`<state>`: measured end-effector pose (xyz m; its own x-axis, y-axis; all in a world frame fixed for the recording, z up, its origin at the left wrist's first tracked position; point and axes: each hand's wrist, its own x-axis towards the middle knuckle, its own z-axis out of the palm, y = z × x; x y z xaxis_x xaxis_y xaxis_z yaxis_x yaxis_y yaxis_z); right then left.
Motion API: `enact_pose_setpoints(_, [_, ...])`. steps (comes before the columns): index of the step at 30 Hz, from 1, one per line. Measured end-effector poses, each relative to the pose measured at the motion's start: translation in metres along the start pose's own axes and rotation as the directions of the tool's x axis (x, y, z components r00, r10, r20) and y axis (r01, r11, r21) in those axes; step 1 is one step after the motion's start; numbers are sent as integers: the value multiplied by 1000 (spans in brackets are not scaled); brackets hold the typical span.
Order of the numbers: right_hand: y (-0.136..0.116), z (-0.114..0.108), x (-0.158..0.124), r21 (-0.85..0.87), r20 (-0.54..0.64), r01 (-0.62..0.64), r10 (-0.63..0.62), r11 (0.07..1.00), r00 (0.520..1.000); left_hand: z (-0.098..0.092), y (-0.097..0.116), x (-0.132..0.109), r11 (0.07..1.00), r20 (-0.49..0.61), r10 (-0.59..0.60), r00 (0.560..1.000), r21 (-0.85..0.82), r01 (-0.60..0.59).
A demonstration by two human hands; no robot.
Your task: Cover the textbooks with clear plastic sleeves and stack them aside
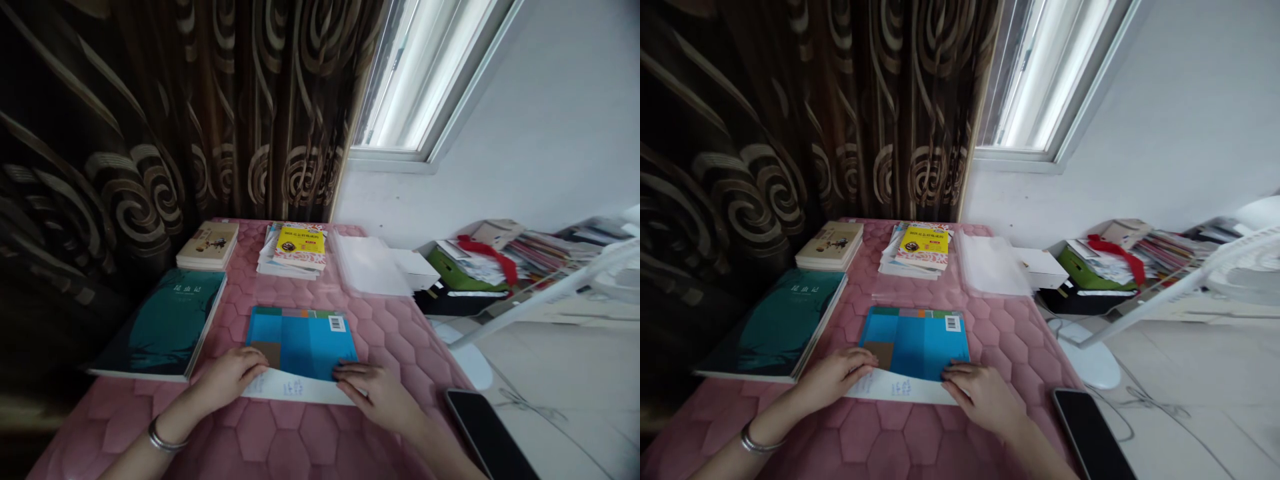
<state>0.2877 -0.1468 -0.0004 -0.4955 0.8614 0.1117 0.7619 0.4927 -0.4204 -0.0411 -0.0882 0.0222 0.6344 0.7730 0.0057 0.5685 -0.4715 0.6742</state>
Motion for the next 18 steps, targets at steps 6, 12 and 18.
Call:
enact_pose_setpoints(6, [5, -8, 20, -217, -259, -211, 152, 953, 954, 1, -19, 17, 955, -318, -268, 909, -212, 208])
enact_pose_setpoints(12, [-18, -21, 72, -362, -490, -169, -33, 917, 871, -2, -25, 55, 882, -455, -421, 785, -409, 236])
enact_pose_setpoints(18, [-59, 13, 113, -333, -420, -1, -147, 943, 896, -3, -30, 72, 794, -405, -514, 756, -558, 241])
